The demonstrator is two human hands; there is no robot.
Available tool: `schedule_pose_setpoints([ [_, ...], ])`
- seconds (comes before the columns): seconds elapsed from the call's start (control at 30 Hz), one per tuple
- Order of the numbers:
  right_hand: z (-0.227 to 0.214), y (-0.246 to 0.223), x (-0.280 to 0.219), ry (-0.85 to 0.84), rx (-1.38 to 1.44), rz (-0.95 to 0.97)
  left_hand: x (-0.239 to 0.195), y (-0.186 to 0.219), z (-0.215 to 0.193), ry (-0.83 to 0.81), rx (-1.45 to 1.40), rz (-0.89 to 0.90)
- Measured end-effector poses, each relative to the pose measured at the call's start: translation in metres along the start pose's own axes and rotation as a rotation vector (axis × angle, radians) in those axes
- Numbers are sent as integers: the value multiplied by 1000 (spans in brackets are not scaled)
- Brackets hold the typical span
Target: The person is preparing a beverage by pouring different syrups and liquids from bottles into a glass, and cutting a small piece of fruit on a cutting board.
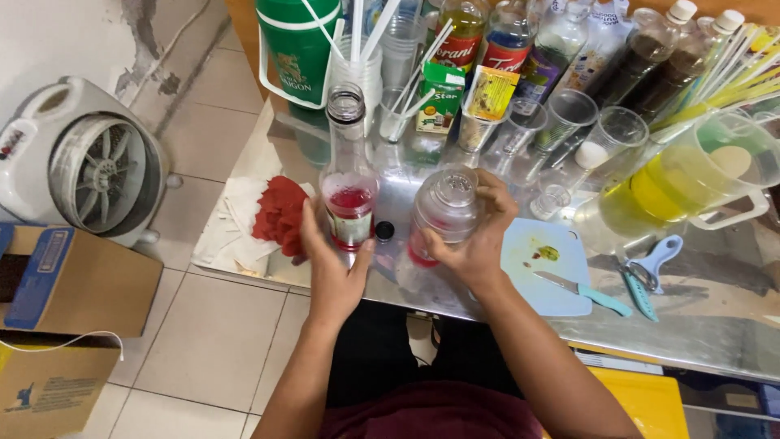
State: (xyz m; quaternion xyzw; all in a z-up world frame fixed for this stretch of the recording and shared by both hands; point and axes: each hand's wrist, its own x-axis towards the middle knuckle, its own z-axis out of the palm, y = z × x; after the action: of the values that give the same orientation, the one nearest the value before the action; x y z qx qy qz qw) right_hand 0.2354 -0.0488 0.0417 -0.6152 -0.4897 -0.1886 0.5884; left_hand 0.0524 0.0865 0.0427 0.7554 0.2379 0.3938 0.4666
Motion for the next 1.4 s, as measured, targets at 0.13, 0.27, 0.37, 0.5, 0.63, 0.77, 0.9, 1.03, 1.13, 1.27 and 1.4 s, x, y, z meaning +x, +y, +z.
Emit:
schedule_pose_setpoints([
  [0.13, 2, 5, 1, 23, 34, -3, -34, -29, 16, 295, 198, 318],
  [0.27, 0, 23, 13, 21, 16, -9, -40, -13, 28, 109, 212, 328],
  [0.37, -4, 35, 25, 15, -147, -16, -40, -2, 31, 36, 224, 365],
  [0.5, -7, 45, 30, 48, -238, 17, -43, -9, 29, 88, 100, 399],
  [0.63, -11, 21, 39, 51, -314, 66, -31, -40, 29, 399, 174, 549],
  [0.77, -9, -17, 28, 202, -412, -161, -3, -29, 17, 393, 70, 550],
  [0.9, 25, -40, 12, -129, -202, 44, 6, -20, 14, 235, -178, 301],
  [1.03, 50, -36, 6, -710, -423, 291, 12, -17, 9, 135, -255, 164],
  [1.13, 66, -22, 4, -802, -448, 299, 14, -34, 11, 107, -246, 159],
  [1.27, 62, -18, 14, -738, -432, 227, 15, -21, 6, 93, -167, 114],
  [1.4, 40, -54, 62, -432, -323, 150, 16, -14, 1, 33, -112, -19],
])
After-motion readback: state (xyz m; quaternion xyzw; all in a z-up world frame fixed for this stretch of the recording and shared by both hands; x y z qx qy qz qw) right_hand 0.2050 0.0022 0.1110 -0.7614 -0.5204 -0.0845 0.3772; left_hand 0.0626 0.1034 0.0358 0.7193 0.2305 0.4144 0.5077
